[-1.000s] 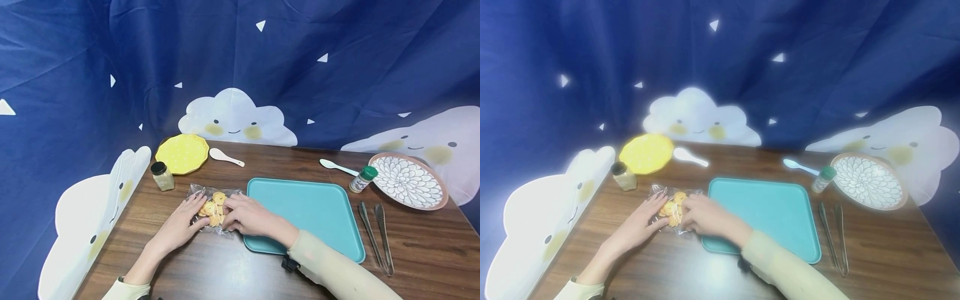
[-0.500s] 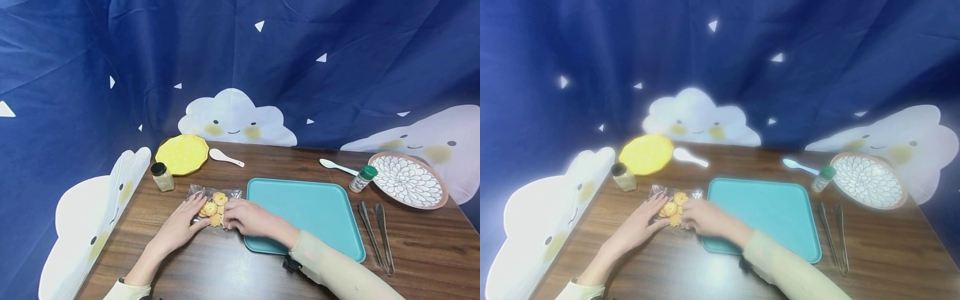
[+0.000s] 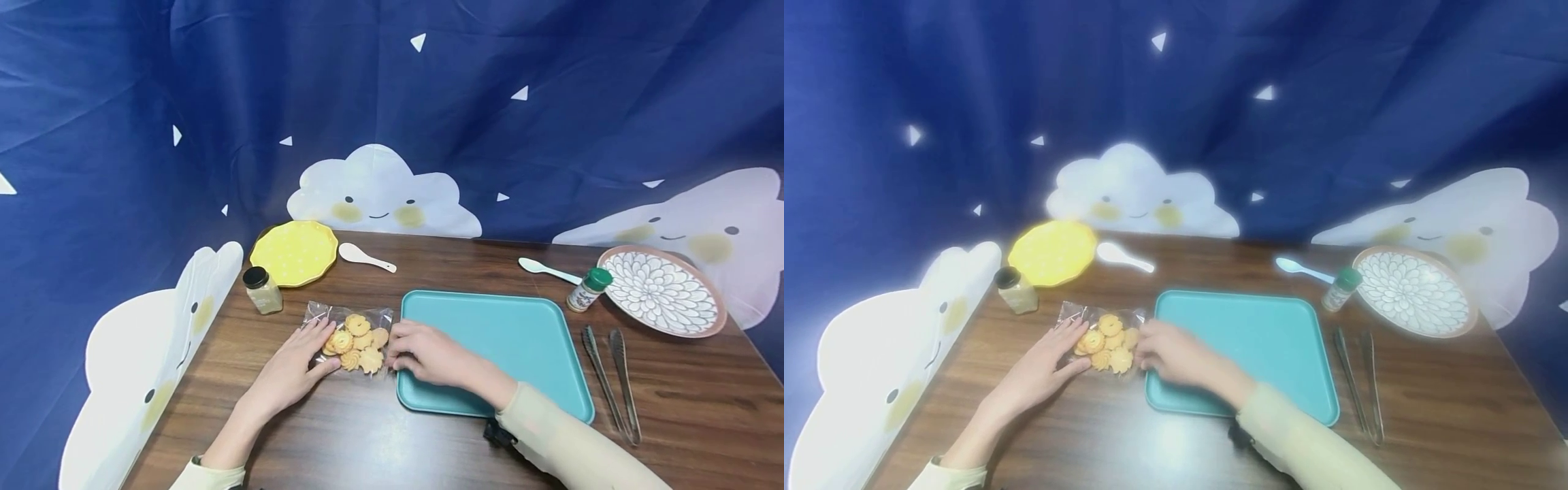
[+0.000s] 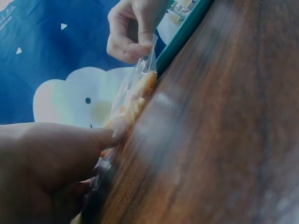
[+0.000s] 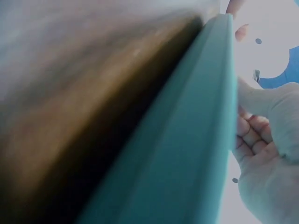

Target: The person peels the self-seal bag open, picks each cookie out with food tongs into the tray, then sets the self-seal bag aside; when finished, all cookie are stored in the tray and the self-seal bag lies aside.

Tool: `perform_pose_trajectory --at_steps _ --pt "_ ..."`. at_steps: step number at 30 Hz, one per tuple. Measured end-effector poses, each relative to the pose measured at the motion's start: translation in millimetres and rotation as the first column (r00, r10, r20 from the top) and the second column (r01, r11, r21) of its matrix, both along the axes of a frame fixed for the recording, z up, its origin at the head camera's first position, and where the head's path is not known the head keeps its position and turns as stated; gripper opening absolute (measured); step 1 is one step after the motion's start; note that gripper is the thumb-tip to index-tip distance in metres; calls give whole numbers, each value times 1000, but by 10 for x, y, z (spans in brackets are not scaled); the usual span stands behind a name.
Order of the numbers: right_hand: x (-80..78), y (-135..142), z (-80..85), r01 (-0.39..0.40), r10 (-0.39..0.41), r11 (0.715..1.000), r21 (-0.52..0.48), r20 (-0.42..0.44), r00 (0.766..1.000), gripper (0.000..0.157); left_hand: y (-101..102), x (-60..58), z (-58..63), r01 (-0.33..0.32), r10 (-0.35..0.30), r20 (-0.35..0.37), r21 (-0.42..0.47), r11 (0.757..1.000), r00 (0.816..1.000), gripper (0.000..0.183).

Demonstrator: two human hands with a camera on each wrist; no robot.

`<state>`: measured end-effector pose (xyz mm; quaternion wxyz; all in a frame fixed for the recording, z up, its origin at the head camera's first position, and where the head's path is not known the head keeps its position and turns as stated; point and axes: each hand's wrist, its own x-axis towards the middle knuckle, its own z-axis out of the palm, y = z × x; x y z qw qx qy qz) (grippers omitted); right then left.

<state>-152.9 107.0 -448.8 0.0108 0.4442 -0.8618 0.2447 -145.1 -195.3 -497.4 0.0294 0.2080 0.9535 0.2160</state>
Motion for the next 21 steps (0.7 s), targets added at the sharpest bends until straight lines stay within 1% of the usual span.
perform_pose_trajectory --at_steps 1,4,7,10,12,14,18,21 --pt "1 17 13 -4 4 1000 -5 11 1000 5 -4 3 -1 2 -3 3 1 1000 1000 73" --pt "-27 36 70 -6 6 1000 4 23 1000 16 -11 6 -2 6 -6 12 4 1000 1000 73" --pt "-122 1 139 10 -10 1000 1 31 999 24 -14 4 -3 8 -8 13 7 1000 1000 73" --pt "-259 -72 168 50 -48 998 -24 107 993 24 -19 6 -2 8 -8 13 10 1000 1000 72" --pt "-344 -122 152 71 -66 997 -22 162 984 22 -22 8 -2 9 -9 15 13 1000 1000 72" --pt "-418 -170 101 71 -67 997 -12 196 978 20 -25 9 -3 10 -10 15 14 1000 1000 72" --pt "-504 -233 -6 44 -43 999 0 198 979 16 -25 12 -5 11 -11 17 17 1000 1000 72" --pt "-527 -251 -44 45 -43 999 -6 200 979 12 -19 14 -2 9 -9 16 18 1000 1000 71"
